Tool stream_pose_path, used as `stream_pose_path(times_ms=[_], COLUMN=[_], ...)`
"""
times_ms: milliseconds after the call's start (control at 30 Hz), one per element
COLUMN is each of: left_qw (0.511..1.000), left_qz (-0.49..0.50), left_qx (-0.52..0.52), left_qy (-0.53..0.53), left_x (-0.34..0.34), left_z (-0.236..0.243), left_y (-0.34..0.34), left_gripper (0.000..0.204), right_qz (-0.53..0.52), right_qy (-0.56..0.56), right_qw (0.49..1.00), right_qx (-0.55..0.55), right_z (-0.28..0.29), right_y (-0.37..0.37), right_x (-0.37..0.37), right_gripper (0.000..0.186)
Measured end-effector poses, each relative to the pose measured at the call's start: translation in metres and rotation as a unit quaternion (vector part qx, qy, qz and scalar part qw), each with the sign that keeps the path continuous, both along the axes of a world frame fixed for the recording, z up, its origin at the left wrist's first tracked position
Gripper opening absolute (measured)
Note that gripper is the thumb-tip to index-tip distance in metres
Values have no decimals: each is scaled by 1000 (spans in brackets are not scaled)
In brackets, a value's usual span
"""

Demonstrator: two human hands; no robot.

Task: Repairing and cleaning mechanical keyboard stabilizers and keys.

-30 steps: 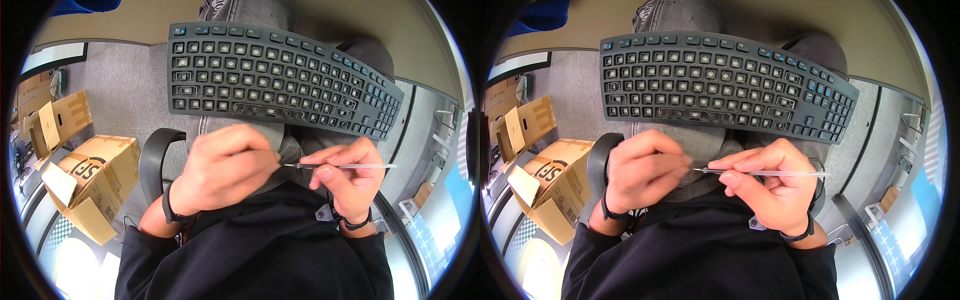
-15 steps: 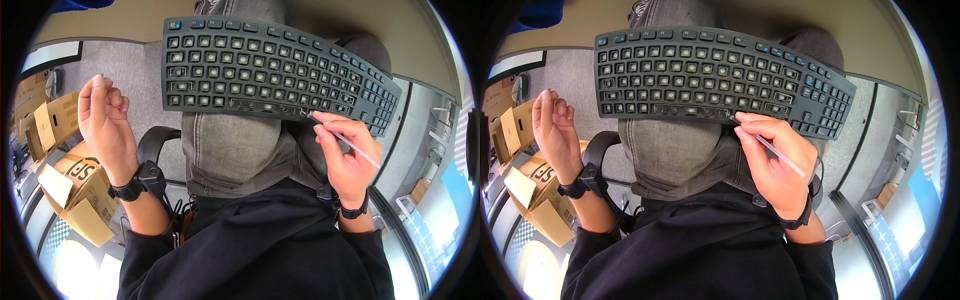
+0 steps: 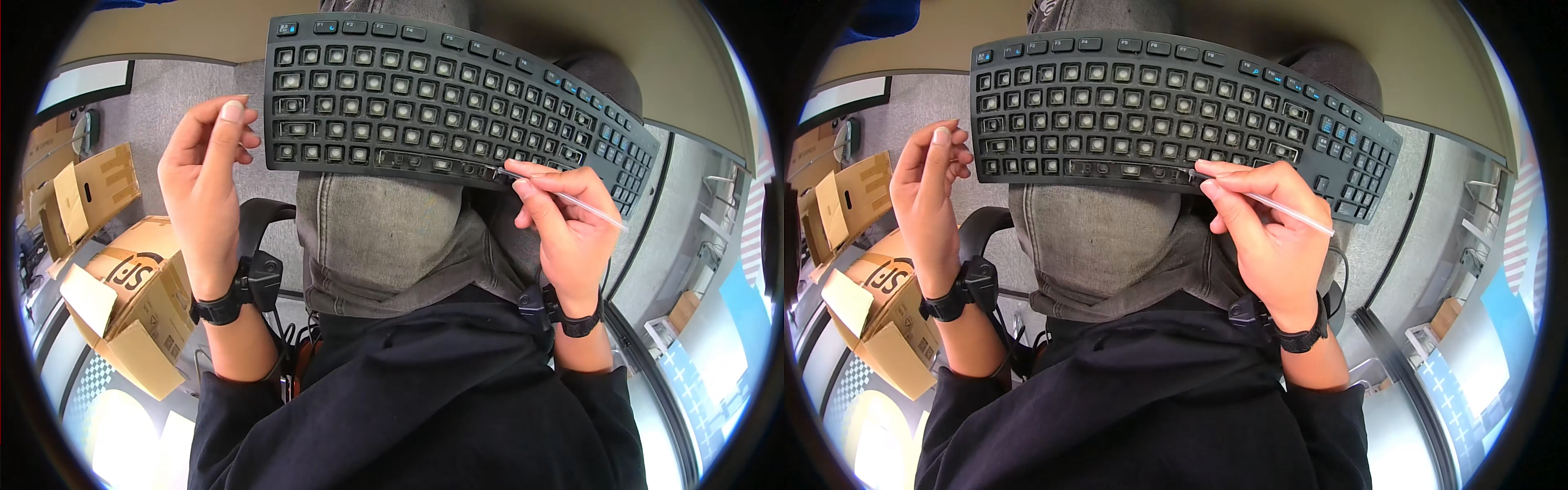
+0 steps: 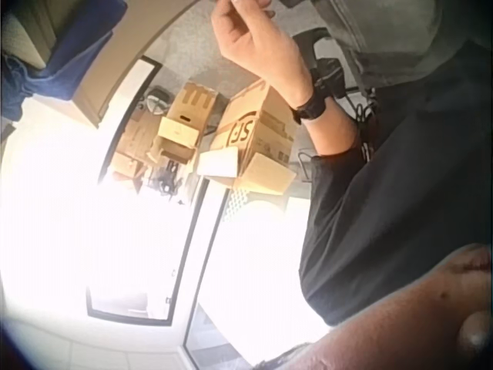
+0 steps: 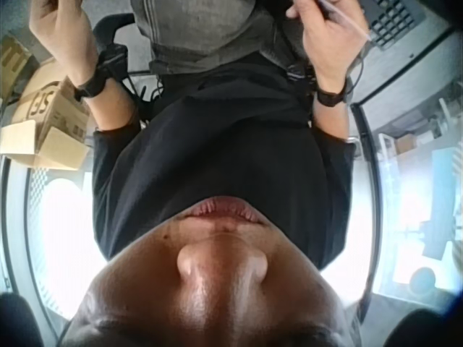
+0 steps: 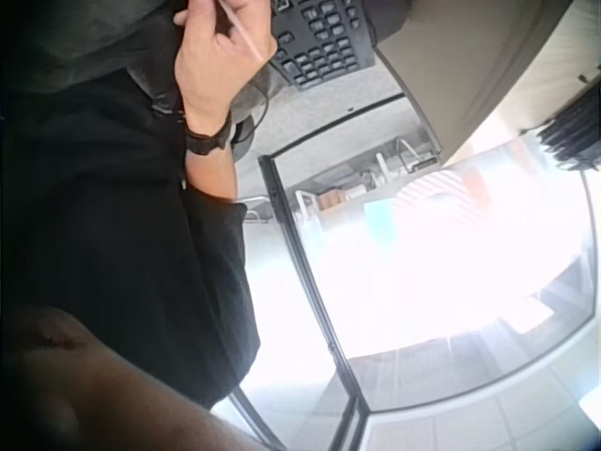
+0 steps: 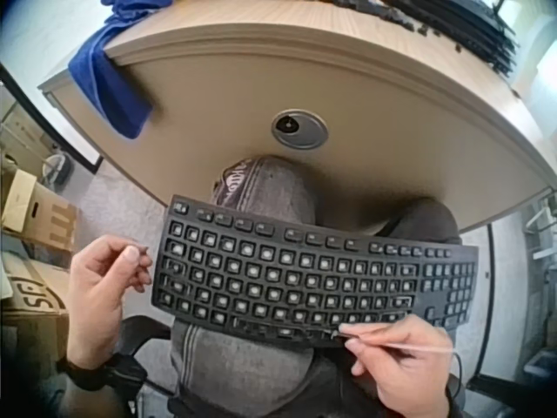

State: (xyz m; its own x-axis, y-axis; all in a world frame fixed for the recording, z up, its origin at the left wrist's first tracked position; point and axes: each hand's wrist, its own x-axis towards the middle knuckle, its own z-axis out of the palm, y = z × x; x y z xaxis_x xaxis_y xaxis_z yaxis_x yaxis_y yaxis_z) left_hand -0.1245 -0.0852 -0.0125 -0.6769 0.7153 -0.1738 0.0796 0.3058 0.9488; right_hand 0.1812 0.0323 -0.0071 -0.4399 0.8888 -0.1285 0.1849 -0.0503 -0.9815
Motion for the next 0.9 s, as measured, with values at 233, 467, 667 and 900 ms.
stream_pose_path(times_ms=[233,467,667,900], left_qw=[998,997,996,997], left_qz=[-16,-14,-15,-14], left_qx=[-9,-7,-9,19], left_qy=[66,77,90,73], left_x=[8,9,11,9], left_z=[-1,-1,0,-1], left_y=[4,3,3,3], left_gripper=[21,21,21,21], right_qz=[-20,49,16,16], right_qy=[48,-4,45,39], right_qw=[987,999,998,999], right_qx=[-150,19,-38,10], right_z=[-1,-1,-5,0], right_y=[1,-3,-4,-6], right_x=[4,-10,-14,-23], right_gripper=[10,6,6,6])
